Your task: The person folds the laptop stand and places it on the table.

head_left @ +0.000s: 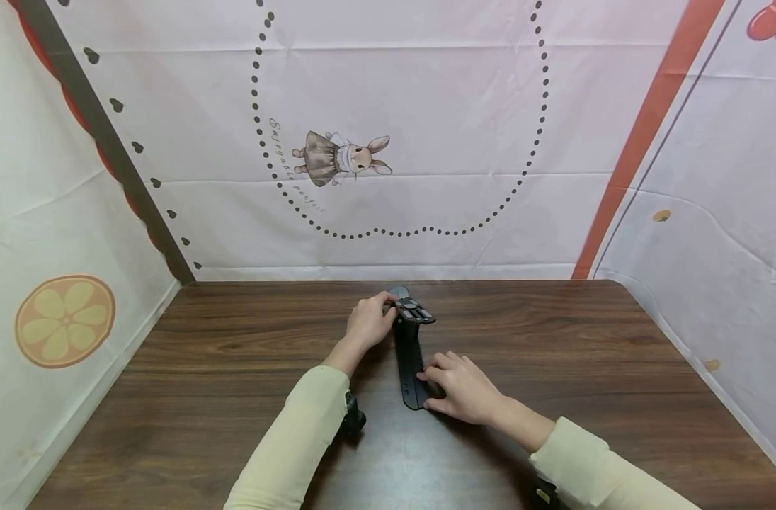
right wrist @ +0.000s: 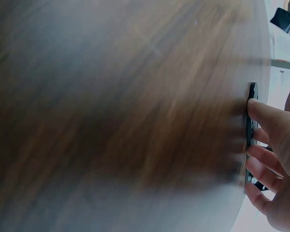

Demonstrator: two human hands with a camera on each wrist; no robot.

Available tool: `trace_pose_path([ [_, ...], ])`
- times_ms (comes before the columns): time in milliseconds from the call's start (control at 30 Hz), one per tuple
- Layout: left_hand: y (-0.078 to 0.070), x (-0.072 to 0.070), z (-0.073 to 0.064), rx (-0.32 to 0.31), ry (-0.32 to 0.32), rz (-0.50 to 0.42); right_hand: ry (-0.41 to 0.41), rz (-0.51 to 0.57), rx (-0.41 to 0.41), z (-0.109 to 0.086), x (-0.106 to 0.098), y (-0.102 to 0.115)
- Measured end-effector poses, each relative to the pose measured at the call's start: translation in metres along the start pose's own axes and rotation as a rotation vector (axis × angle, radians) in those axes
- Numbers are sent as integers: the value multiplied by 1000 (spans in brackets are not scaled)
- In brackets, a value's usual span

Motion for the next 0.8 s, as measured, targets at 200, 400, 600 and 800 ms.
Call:
trace_pose_path([
  [200,4,0,0,3,19,-47,-16,-17,6,5,2,6],
  [400,6,0,1,0,25,-67,-11,-30,21,9,4,10],
  [600,9,0,0,-24,28,-76,1,-27,29,11,5,13],
  [800,10,0,0,-36,36,-95,-5,-28,29,12,6,13],
])
Point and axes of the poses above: each hand's wrist, its own z-axis towards the middle knuckle, its own x-axis out of the palm, y = z × x, the point moved 6 cm from there along z, towards the middle knuckle, and after that the axes turned 5 degrees about -z, right-handed, at the moved point
